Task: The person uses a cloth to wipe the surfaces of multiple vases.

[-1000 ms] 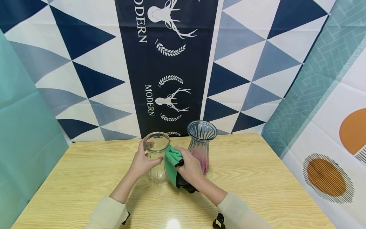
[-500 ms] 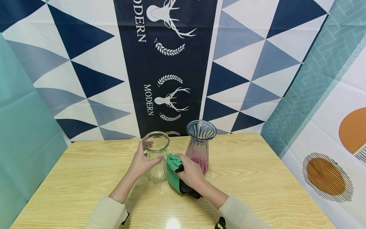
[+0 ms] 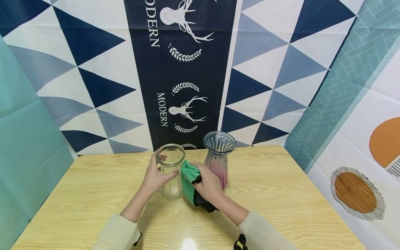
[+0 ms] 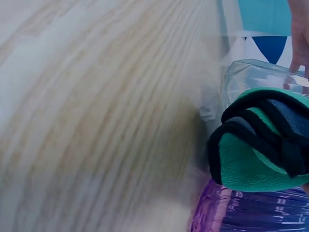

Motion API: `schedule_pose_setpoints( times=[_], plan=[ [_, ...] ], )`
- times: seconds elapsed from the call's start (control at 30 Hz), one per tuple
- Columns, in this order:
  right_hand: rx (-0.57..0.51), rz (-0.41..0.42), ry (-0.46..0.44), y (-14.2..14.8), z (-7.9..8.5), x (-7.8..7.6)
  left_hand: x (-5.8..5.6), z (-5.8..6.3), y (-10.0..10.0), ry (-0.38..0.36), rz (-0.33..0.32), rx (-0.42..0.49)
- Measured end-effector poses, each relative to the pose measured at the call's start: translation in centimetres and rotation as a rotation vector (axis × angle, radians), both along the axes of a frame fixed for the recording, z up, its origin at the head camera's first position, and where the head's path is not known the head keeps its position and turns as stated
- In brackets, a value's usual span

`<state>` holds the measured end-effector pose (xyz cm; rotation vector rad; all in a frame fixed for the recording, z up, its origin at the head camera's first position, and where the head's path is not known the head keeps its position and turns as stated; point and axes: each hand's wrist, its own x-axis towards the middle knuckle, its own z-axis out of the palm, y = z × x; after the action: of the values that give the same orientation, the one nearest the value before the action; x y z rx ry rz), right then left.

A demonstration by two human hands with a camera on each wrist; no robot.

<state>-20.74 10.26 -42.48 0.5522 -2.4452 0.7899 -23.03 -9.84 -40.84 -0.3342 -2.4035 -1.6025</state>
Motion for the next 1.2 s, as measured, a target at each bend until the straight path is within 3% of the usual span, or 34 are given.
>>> schedule_pose_setpoints(
  times=[0.33,0.8,1.0,1.2],
  plan=[
    [0.015,0.025,0.036,-0.4,0.7,-0.2,-0.2,-0.1,-0.3,-0.020,-0.026,0.011],
    [0.131,0.015,-0.131,0.1,-0.7,0.3,-0.4,0.0,-0.6,-0.022,-0.059,0.014],
    [0.127,0.018,-0.123,0.1,-0.7,0.5,-0.2,0.0,-0.7,-0.045,-0.062,0.010],
    [0.078,0.006,-0.058,0.0,-0.4,0.3,-0.2,-0.1,-0.6,-0.050,-0.072,0.025]
  ],
)
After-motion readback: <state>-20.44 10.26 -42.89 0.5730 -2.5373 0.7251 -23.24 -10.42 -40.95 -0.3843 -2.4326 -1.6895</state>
